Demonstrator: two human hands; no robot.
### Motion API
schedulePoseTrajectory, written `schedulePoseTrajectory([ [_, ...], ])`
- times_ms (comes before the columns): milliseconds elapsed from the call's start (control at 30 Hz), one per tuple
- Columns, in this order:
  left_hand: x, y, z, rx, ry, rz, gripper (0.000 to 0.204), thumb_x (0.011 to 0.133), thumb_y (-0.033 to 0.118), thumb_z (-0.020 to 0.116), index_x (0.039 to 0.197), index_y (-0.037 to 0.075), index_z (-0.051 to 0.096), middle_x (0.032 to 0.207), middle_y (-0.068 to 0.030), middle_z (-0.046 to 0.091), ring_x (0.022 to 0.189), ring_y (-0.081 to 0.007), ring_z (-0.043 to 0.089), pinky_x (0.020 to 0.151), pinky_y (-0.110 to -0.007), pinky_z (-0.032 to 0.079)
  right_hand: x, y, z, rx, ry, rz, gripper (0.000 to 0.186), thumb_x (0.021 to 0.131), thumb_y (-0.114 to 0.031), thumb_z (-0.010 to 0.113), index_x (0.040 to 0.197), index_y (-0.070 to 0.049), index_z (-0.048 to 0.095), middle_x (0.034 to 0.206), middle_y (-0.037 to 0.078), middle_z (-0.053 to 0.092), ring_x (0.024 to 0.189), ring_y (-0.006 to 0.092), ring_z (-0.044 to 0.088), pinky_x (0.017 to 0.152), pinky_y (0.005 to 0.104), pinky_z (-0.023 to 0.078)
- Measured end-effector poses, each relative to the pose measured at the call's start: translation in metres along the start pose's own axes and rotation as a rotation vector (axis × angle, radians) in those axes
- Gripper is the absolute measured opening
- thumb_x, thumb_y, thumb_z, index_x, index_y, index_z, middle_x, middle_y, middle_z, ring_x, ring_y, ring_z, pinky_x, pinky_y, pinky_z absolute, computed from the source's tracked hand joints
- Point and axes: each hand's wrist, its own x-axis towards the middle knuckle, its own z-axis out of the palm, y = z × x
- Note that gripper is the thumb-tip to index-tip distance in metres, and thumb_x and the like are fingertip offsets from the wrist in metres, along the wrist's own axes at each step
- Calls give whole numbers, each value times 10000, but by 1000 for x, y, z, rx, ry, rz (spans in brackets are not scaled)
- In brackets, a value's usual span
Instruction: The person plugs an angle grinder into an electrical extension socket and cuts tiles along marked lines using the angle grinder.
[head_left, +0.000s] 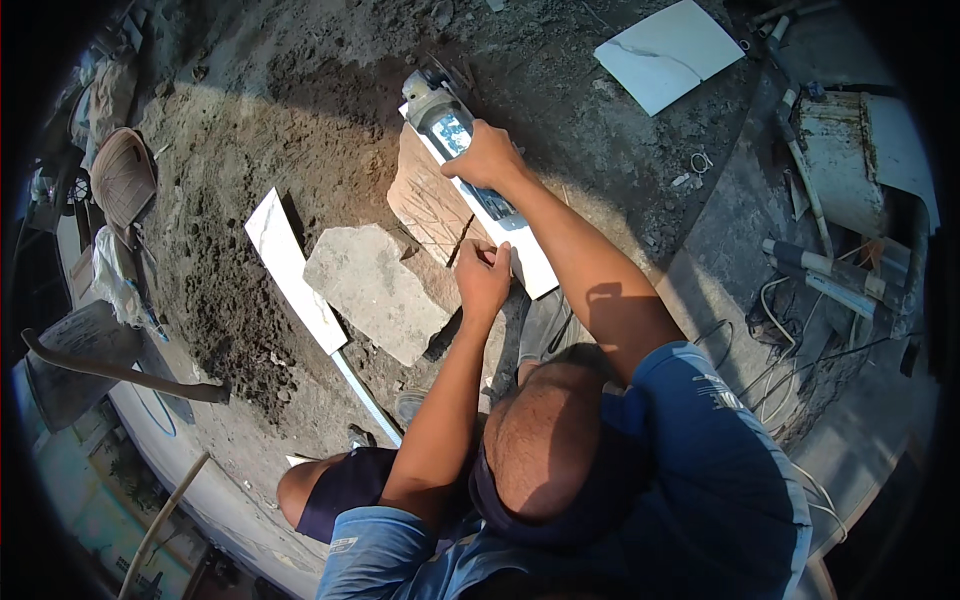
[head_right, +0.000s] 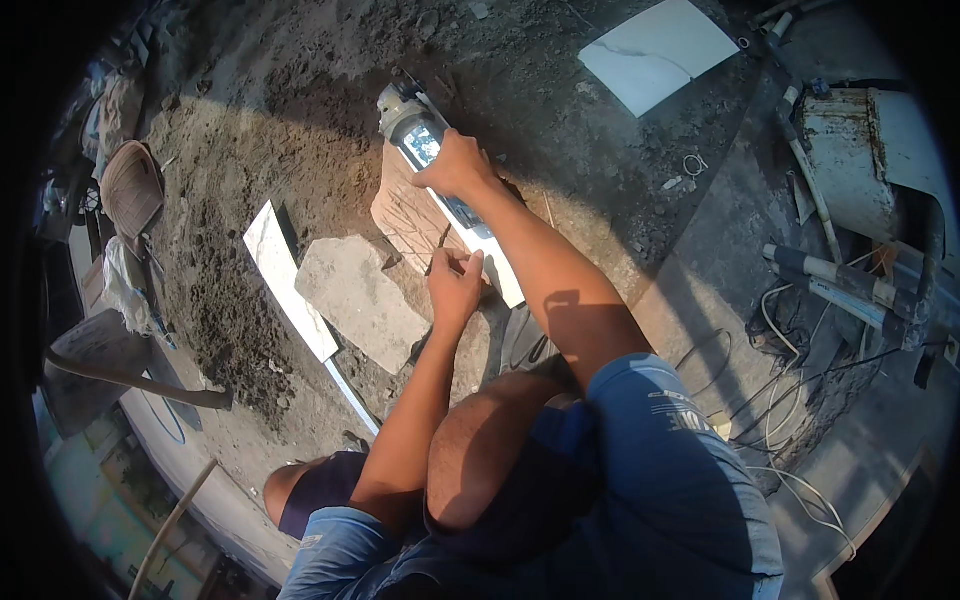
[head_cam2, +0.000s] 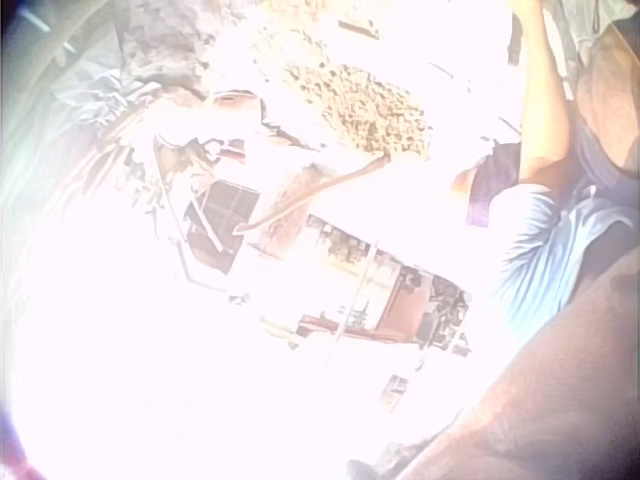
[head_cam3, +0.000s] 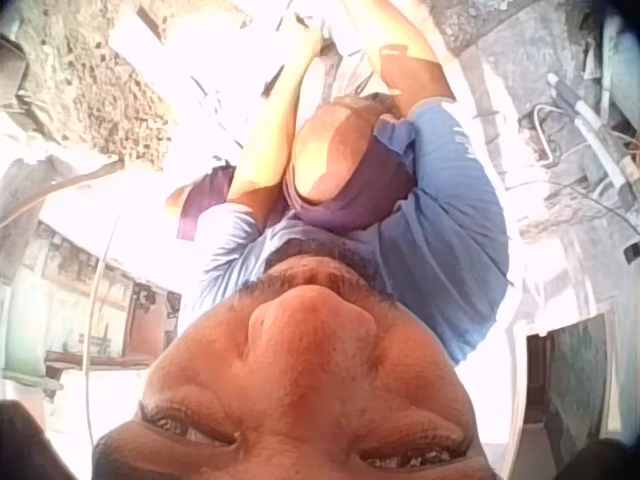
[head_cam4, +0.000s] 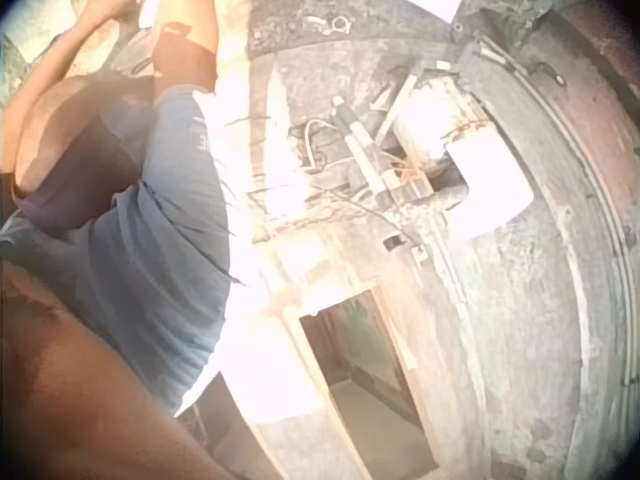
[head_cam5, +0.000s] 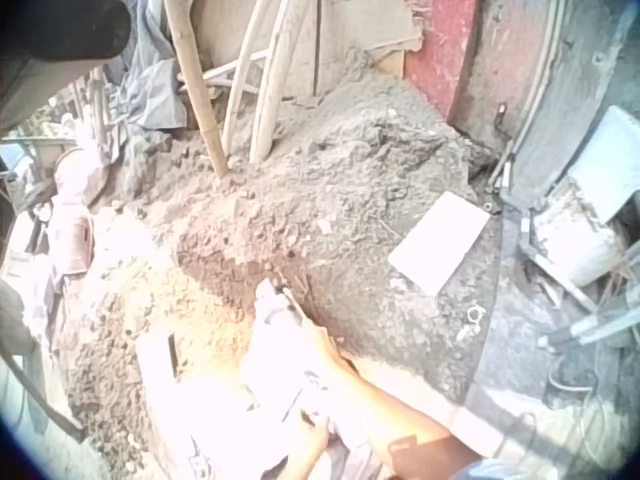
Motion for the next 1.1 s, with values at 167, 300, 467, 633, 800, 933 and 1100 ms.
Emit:
schedulePoseTrajectory([
  [167, 79, -3, -23, -1188, -252, -82, 388, 923, 199, 640, 1228, 8, 496, 1021, -81, 578, 912, -154, 572, 820, -280, 491, 8, -19, 5, 78, -27, -91, 749, 591, -333, 840, 1177, 61, 593, 1109, 273, 677, 1051, 393, 672, 908, 421, 538],
  [300, 119, 45, -33, -1339, -215, -146, 299, 949, 182, 644, 1195, 35, 560, 970, -75, 656, 812, -140, 624, 697, -219, 461, 0, -10, -5, 75, -27, -73, 725, 591, -323, 839, 1151, 66, 593, 1090, 278, 679, 1041, 403, 673, 903, 429, 539],
  [467, 163, 82, -58, -806, -420, -105, 293, 909, 192, 727, 1133, 53, 598, 960, -60, 690, 838, -161, 672, 710, -281, 532, -10, -22, -10, 76, -6, -140, 744, 604, -264, 816, 1201, 64, 515, 1093, 297, 666, 1041, 428, 665, 893, 446, 543],
  [633, 166, 77, -62, -946, -413, -71, 294, 900, 175, 735, 1121, 45, 592, 960, -65, 684, 825, -169, 674, 735, -321, 566, -38, -23, -10, 83, 61, -208, 860, 601, -254, 813, 1309, 25, 412, 1155, 299, 642, 1092, 443, 636, 936, 465, 513],
  [800, 166, 79, -50, -893, -399, 20, 313, 916, 210, 719, 1136, 48, 566, 987, -64, 666, 852, -173, 669, 767, -341, 577, -44, -10, -3, 47, 27, -47, 755, 659, -267, 822, 1242, 22, 439, 1122, 265, 658, 1094, 414, 637, 954, 464, 500],
  [933, 169, 75, -50, -903, -382, -5, 412, 880, 151, 755, 1190, 49, 505, 1004, -72, 647, 847, -174, 667, 744, -340, 587, -38, -12, 0, 45, 6, -4, 720, 665, -255, 804, 1244, 13, 469, 1135, 255, 661, 1095, 412, 640, 949, 467, 506],
  [1100, 171, 71, -42, -690, -214, 5, 533, 851, 198, 794, 1223, 45, 445, 1033, -87, 628, 874, -182, 657, 759, -340, 581, -27, -11, 8, 39, 7, 51, 657, 691, -232, 760, 1252, -7, 502, 1166, 246, 660, 1103, 412, 641, 945, 475, 510],
])
